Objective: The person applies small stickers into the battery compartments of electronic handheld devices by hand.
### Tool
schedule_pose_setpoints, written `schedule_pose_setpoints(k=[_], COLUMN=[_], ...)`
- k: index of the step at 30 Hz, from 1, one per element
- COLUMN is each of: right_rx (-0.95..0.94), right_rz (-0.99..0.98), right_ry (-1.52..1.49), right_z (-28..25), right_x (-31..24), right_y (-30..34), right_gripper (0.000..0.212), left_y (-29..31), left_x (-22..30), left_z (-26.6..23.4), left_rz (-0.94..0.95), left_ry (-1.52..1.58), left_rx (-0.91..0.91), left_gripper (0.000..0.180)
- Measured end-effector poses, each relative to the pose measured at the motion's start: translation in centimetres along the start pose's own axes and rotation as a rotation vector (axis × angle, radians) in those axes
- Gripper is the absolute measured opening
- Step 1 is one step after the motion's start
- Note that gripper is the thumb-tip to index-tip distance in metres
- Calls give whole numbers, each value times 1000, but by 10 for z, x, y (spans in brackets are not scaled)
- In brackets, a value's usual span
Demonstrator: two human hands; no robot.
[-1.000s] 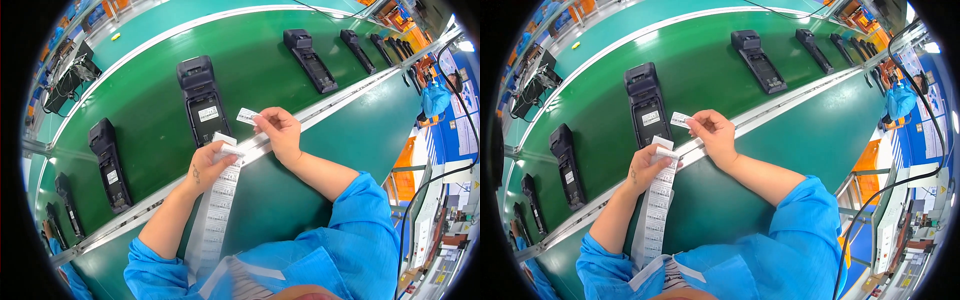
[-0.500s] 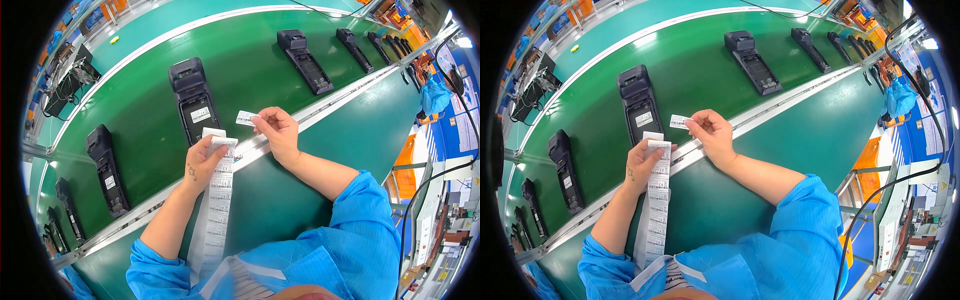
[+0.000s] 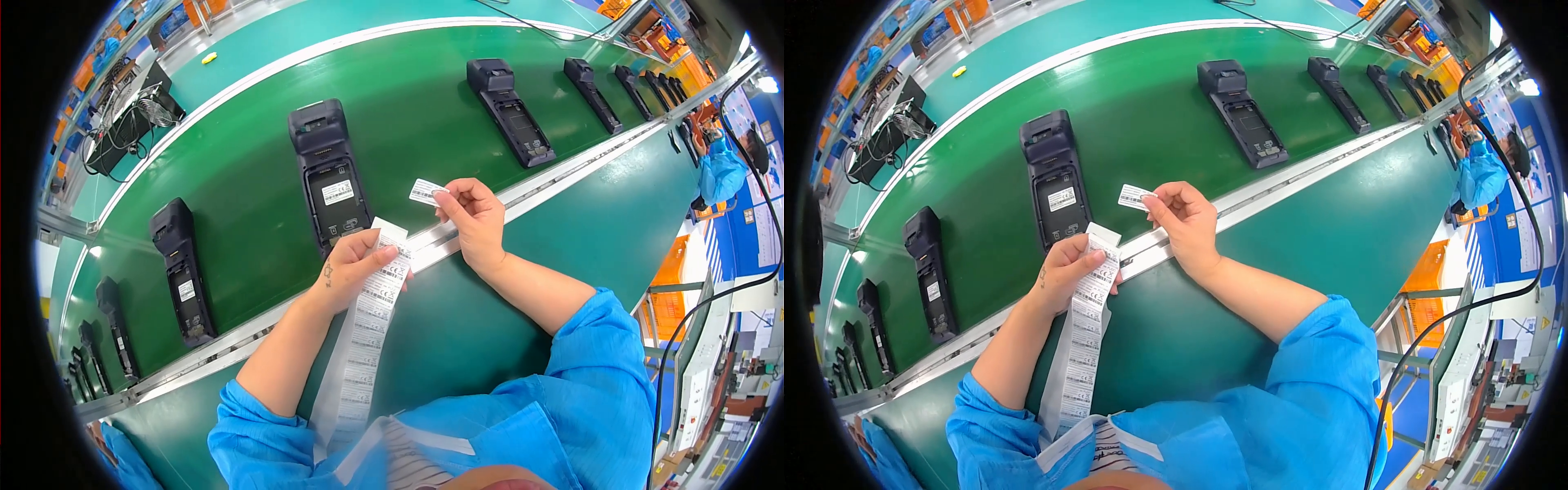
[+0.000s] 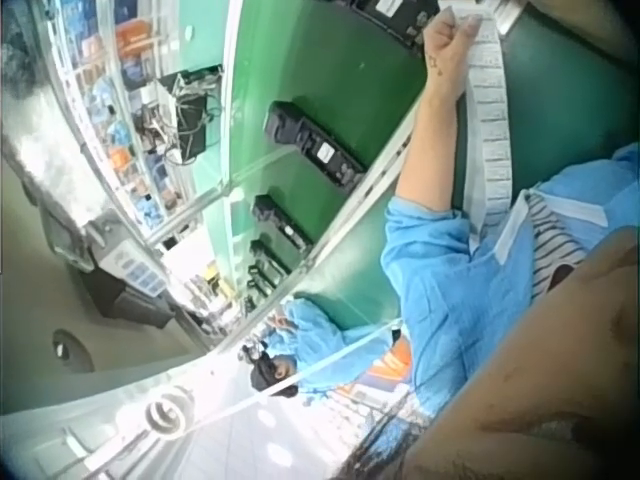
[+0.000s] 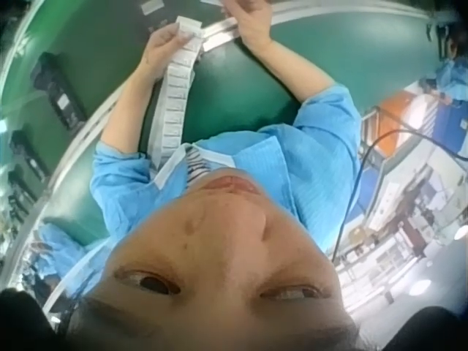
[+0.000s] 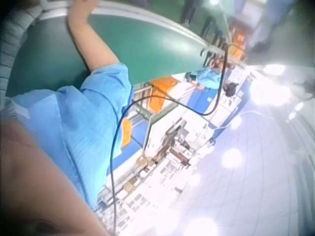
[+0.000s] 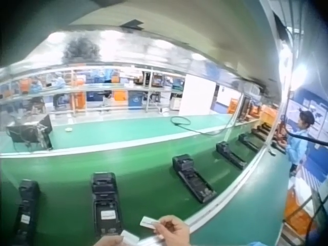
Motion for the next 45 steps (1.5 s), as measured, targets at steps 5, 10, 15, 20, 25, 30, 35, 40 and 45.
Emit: schedule_pose_setpoints(k=[5, 10, 15, 20, 25, 30, 35, 40, 45], right_rx=[-4, 50, 60, 84, 62, 38, 51, 46, 50], right_rz=[-41, 2, 5, -149, -71, -24, -23, -91, -96], right_ry=[9, 69, 270, 383, 562, 714, 703, 582, 553], right_z=[-5, 4, -82, -10, 0, -3, -10, -12, -14], right_x=[0, 7, 20, -44, -50, -54, -50, -48, -48], right_y=[-7, -5, -38, -33, -36, -38, -42, -41, -41], right_gripper=[8, 6, 33, 19, 25, 33, 31, 28, 28], left_y=[-11, 0, -29, -57, -46, -54, -56, -61, -64], left_x=[2, -1, 18, 18, 27, 21, 22, 19, 17], left_z=[1, -13, 11, 8, 3, 1, 3, 5, 6], left_rz=[10, 120, 310, 352, 263, 290, 328, 314, 326], left_ry=[7, -442, -649, -228, -292, -179, -178, -202, -195], left_rx=[34, 172, 116, 0, 59, -19, -24, -4, -28], left_gripper=[19, 24, 39, 27, 27, 21, 19, 19, 19])
Point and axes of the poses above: each hand's wrist, its own y-axis away from the middle knuckle, its own z-axis out of the palm, x = y × z, the point moved 2 cm from there along -y, towards the middle knuckle
